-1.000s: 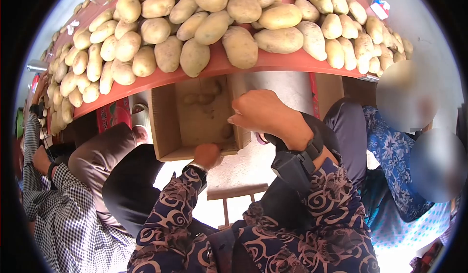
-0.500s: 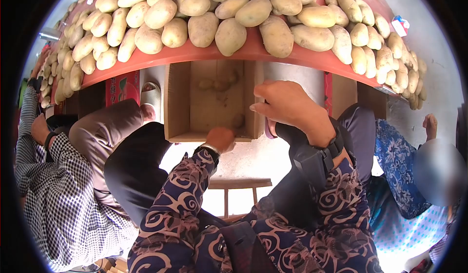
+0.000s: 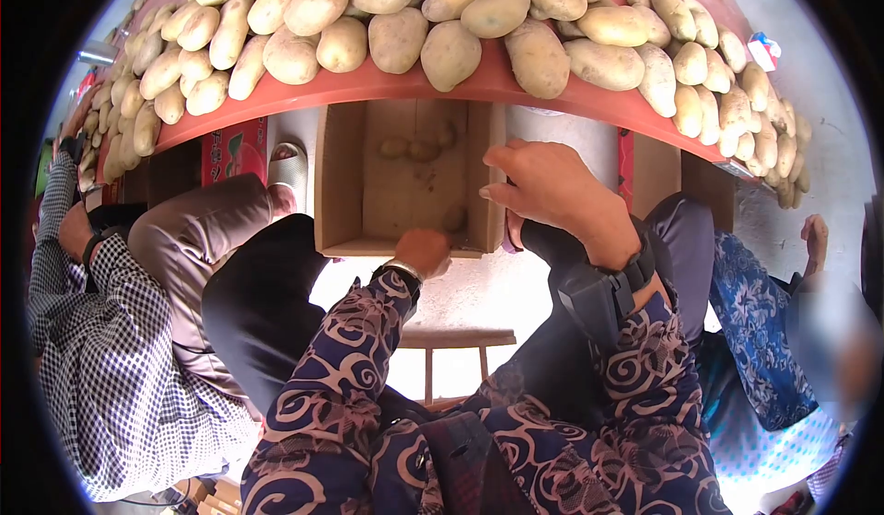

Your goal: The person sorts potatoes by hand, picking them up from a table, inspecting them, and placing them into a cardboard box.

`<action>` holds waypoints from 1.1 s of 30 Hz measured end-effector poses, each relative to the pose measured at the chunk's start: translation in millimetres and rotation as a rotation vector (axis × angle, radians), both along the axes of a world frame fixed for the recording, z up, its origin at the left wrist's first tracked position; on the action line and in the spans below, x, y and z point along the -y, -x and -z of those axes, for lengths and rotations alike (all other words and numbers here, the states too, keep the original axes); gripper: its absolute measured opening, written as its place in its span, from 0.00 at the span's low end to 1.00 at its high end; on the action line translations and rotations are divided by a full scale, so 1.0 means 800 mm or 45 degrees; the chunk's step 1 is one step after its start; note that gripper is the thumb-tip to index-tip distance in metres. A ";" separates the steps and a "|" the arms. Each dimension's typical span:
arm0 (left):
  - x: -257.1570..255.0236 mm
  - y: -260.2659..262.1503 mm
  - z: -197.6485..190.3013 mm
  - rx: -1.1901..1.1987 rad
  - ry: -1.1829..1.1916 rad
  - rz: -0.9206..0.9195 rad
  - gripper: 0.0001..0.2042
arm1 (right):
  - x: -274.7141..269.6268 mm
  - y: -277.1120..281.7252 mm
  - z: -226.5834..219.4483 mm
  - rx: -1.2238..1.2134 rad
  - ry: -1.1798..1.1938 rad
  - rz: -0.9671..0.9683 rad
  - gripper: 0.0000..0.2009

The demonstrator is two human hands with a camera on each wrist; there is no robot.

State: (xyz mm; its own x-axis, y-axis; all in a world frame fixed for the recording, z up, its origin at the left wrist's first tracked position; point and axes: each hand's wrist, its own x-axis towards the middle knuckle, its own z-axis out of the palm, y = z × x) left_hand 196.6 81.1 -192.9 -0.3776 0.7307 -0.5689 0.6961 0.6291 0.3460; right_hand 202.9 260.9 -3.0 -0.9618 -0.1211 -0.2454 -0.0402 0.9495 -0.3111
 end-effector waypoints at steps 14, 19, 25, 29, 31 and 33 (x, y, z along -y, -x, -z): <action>0.001 0.003 0.002 -0.006 -0.035 0.069 0.12 | 0.003 0.001 0.006 0.024 0.042 -0.039 0.14; 0.006 0.000 0.006 -0.042 -0.191 0.079 0.13 | 0.011 0.003 -0.036 -0.275 0.758 -0.019 0.25; 0.006 0.001 0.006 -0.013 -0.156 0.073 0.14 | -0.005 0.004 -0.049 -0.641 1.657 0.253 0.41; 0.000 0.000 0.001 -0.016 -0.048 0.045 0.16 | -0.006 0.010 -0.030 -0.686 1.241 0.156 0.35; 0.004 0.001 0.000 0.006 -0.160 0.028 0.17 | -0.001 0.007 -0.022 -0.375 0.604 -0.087 0.29; 0.002 -0.001 -0.003 -0.018 -0.136 0.045 0.15 | 0.005 0.004 -0.007 -0.199 0.346 -0.205 0.26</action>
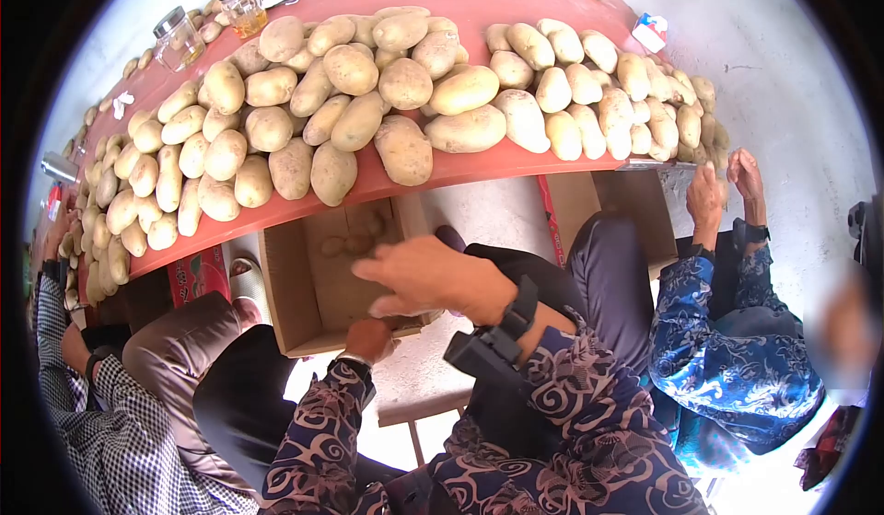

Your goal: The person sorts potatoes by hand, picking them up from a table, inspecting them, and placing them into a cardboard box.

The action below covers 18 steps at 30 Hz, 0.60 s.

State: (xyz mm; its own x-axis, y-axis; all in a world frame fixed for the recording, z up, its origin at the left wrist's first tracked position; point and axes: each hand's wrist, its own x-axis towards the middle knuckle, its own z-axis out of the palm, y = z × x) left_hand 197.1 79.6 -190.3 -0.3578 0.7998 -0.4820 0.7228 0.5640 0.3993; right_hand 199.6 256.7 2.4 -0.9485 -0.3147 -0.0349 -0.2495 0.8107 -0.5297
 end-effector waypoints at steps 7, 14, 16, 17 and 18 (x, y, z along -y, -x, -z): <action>-0.004 -0.001 0.001 -0.010 -0.048 0.003 0.15 | -0.007 -0.002 0.021 0.341 -0.237 -0.005 0.19; -0.002 0.024 0.020 0.618 0.132 0.021 0.32 | -0.010 0.004 0.037 0.389 -0.299 0.058 0.20; -0.017 0.047 -0.058 0.893 0.085 -0.129 0.33 | -0.016 0.003 0.035 0.372 -0.260 0.073 0.20; -0.022 0.058 -0.065 0.802 0.122 -0.174 0.33 | -0.019 0.003 0.034 0.391 -0.241 0.075 0.20; -0.023 0.069 -0.068 0.718 0.160 -0.217 0.33 | -0.019 0.002 0.031 0.417 -0.219 0.076 0.20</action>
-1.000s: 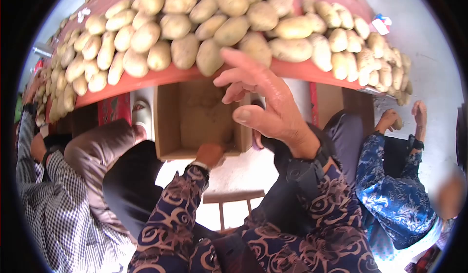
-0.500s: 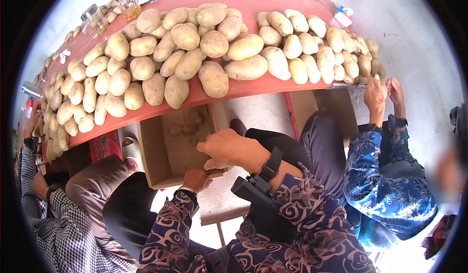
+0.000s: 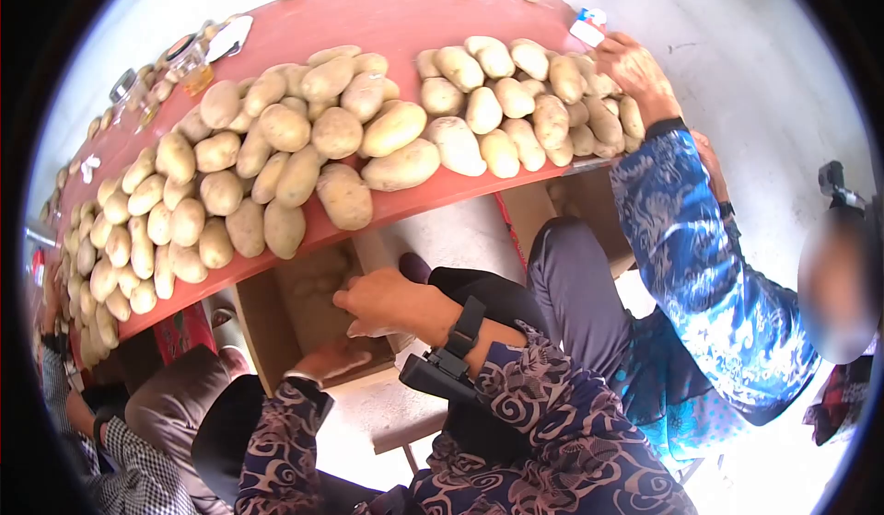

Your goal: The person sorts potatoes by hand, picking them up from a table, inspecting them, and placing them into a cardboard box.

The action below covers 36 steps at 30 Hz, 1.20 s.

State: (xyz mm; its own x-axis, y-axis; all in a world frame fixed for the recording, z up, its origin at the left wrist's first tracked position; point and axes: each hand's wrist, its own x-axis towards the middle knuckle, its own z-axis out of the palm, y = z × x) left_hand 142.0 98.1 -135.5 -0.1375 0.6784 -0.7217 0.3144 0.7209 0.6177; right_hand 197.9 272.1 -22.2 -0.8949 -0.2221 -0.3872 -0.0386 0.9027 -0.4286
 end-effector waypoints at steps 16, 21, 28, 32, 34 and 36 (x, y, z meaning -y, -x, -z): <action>-0.047 0.125 0.064 -0.312 -0.416 0.359 0.32 | -0.007 -0.006 -0.003 -0.015 -0.009 -0.005 0.20; -0.027 0.131 0.101 -0.379 0.138 0.103 0.24 | -0.008 -0.014 -0.003 -0.057 0.087 -0.047 0.20; 0.019 0.143 0.183 -0.712 0.051 0.570 0.25 | -0.011 -0.015 -0.007 -0.010 0.093 -0.052 0.23; 0.004 0.159 0.188 -0.776 -0.098 0.043 0.23 | -0.016 -0.009 -0.012 0.049 0.076 -0.075 0.25; -0.003 0.169 0.202 -0.867 -0.242 0.118 0.23 | -0.019 -0.010 -0.009 0.064 0.082 -0.071 0.25; -0.011 0.174 0.213 -0.880 -0.206 0.151 0.23 | -0.021 -0.010 -0.007 0.083 0.064 -0.058 0.26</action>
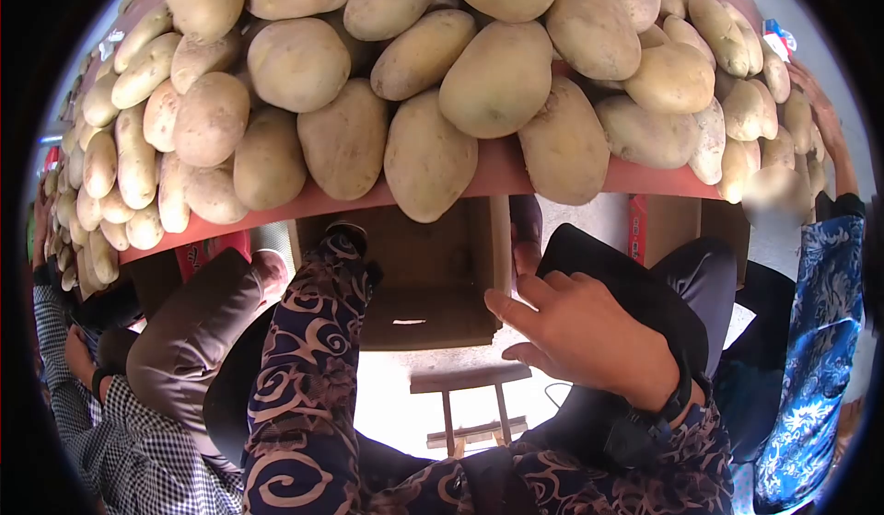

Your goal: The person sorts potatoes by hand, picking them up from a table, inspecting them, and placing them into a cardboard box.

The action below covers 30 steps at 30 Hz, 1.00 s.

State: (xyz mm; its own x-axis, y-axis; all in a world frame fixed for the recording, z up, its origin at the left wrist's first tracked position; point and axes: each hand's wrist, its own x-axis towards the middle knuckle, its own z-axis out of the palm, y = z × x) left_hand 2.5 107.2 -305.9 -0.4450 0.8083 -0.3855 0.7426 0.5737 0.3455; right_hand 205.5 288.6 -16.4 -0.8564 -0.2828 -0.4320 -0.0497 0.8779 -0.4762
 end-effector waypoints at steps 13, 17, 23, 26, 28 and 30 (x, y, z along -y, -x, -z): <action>-0.030 0.000 0.033 0.034 0.056 -0.010 0.21 | -0.010 0.007 0.007 -0.083 -0.011 -0.001 0.26; -0.037 -0.005 0.038 0.043 0.032 -0.012 0.20 | -0.008 0.015 0.003 -0.053 0.026 0.026 0.23; -0.042 -0.010 0.041 0.072 0.027 -0.020 0.19 | -0.012 0.017 0.006 -0.036 0.042 0.010 0.21; -0.023 -0.022 0.035 0.062 0.062 -0.052 0.19 | -0.013 0.019 0.004 -0.099 0.066 0.067 0.25; -0.023 -0.026 0.031 0.073 0.067 -0.060 0.19 | -0.019 0.024 -0.002 -0.154 0.066 0.137 0.29; -0.024 -0.033 0.028 0.087 0.067 -0.072 0.19 | -0.027 0.027 -0.012 -0.685 0.617 0.476 0.37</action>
State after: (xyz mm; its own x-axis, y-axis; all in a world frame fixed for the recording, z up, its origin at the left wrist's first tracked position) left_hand 29.1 126.8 -328.5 -0.4607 0.7603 -0.4578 0.6840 0.6329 0.3628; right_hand 183.7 310.4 -6.9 -0.9866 0.0134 0.1626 -0.1242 0.5847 -0.8017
